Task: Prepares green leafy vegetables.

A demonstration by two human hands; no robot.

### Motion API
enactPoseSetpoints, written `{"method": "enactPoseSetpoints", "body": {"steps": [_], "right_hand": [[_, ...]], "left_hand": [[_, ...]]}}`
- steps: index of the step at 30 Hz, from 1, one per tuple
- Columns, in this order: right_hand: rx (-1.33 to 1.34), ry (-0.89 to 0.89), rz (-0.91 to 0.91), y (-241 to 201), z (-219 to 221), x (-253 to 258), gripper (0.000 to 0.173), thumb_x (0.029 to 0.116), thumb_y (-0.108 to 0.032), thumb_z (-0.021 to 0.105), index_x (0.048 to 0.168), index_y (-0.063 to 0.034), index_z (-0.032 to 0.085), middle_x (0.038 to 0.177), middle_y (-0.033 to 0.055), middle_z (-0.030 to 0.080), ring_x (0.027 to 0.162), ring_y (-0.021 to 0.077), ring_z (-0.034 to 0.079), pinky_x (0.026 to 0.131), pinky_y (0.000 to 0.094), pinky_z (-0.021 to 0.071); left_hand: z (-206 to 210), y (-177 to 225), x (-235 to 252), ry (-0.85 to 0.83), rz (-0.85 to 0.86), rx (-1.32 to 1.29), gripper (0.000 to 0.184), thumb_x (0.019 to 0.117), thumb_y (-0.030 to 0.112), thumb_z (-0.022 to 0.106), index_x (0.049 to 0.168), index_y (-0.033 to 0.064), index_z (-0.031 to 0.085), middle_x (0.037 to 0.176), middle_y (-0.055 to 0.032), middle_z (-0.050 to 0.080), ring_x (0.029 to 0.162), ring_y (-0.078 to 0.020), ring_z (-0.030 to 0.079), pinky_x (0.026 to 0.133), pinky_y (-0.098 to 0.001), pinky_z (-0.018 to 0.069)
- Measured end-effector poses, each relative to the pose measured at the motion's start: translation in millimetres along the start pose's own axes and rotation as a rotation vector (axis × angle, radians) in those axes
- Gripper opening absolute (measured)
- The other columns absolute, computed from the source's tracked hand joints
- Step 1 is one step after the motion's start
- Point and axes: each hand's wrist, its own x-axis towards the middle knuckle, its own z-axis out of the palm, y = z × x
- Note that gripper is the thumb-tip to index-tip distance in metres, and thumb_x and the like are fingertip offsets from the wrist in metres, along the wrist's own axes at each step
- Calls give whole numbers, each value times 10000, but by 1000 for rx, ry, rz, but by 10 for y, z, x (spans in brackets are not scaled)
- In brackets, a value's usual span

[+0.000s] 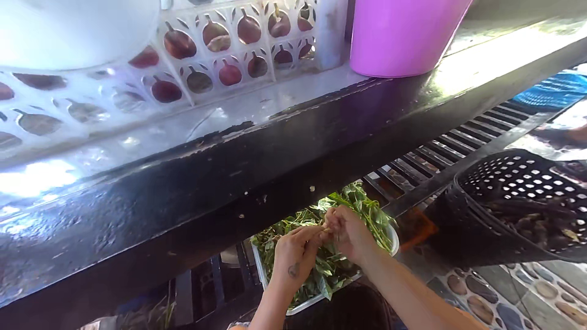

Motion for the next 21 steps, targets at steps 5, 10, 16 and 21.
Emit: {"method": "enactPoseSetpoints", "body": {"steps": [5, 10, 16, 21], "right_hand": [[-737, -372, 69, -210, -93, -97, 261, 995, -137, 464, 770, -100, 591, 668, -36, 524, 625, 62, 500, 637, 252, 445], [-1388, -1014, 255, 15, -202, -378, 338, 1064, -252, 529, 1260, -57, 724, 1164, 165, 727, 1085, 299, 670, 969, 568, 478], [-1283, -649, 44, -149, -529, -238, 286, 1072, -245, 544, 1287, -151, 708, 1266, 59, 711, 1155, 200, 673, 1027, 459, 513], [-1206, -139, -202, -242, -980, 139, 283, 1068, -210, 553, 1292, -110, 694, 1290, 155, 680, 1171, 375, 640, 951, 656, 490]], "left_hand": [[-304, 22, 42, 89, -109, -31, 285, 1063, 284, 503, 1155, 165, 745, 871, 49, 733, 723, -85, 673, 659, -350, 579], [-1025, 206, -301, 41, -336, -206, 333, 1066, 206, 478, 1312, 187, 702, 948, 22, 740, 566, -61, 518, 508, -239, 413], [-1898, 116, -1577, -15, -471, -134, 382, 1037, 187, 477, 1367, 205, 669, 1025, -10, 759, 557, -51, 576, 484, -215, 464], [-2479, -334, -2913, 76, -1075, -280, 345, 1041, 160, 503, 1338, 143, 679, 990, -28, 750, 542, -43, 518, 478, -207, 405]]}}
